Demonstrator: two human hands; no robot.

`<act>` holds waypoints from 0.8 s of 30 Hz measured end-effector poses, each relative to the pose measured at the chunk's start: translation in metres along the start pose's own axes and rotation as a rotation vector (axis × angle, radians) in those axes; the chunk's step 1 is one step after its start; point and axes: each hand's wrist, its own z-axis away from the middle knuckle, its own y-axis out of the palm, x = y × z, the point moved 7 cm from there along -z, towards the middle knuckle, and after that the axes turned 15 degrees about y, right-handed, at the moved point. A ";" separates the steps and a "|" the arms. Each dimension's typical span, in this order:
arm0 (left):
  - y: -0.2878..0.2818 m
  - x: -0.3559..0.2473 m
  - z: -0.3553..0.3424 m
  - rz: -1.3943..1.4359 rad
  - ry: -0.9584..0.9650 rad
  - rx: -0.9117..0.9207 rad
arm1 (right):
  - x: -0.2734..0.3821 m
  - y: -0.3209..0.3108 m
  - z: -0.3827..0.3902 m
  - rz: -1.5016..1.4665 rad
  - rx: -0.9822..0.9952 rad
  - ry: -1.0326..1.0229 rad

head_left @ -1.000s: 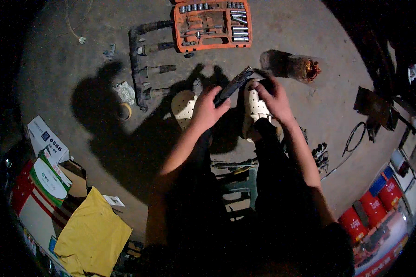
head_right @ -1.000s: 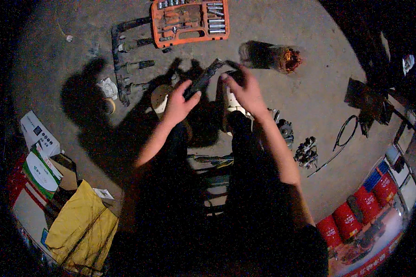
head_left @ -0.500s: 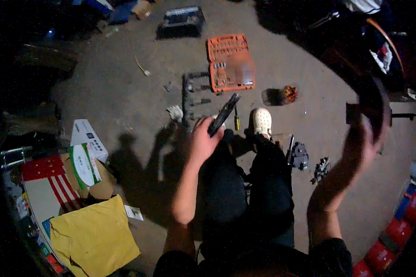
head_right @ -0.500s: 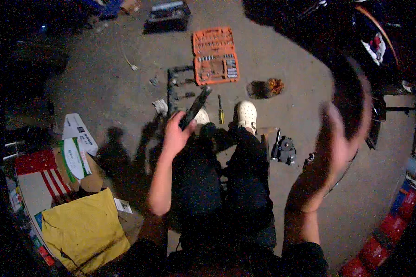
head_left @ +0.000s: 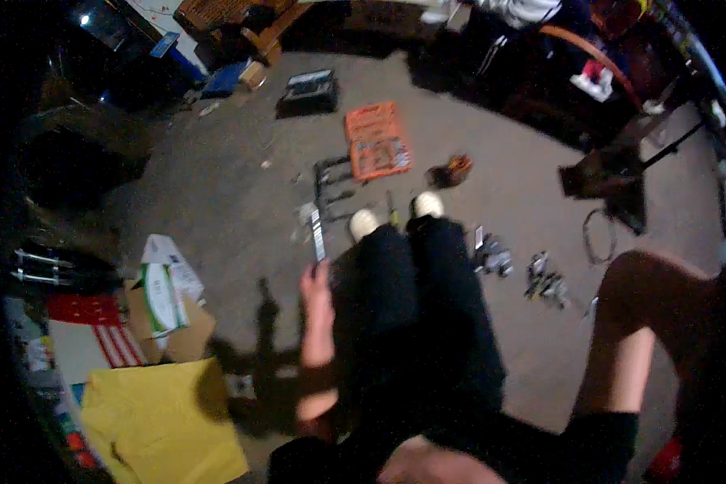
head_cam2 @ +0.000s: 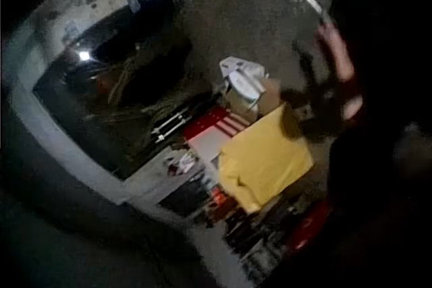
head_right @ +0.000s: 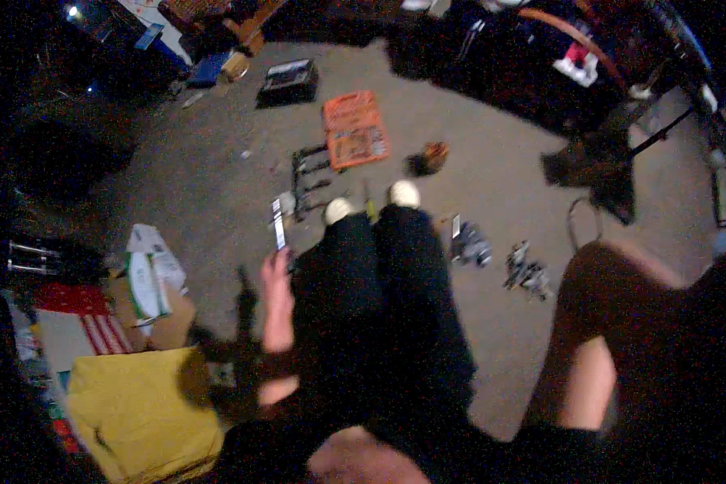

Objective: The person sits on a low stool and uses a screwdriver and hammer to disassemble and reassemble a small mechanical component. They repeatedly insert and remove a metal pin, tap it with a hammer, and inspect the part while handling various tools from an open toolkit on the floor.

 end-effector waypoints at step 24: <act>0.073 -0.105 0.059 0.460 0.012 0.347 | 0.027 -0.038 0.044 -0.017 -0.290 -0.095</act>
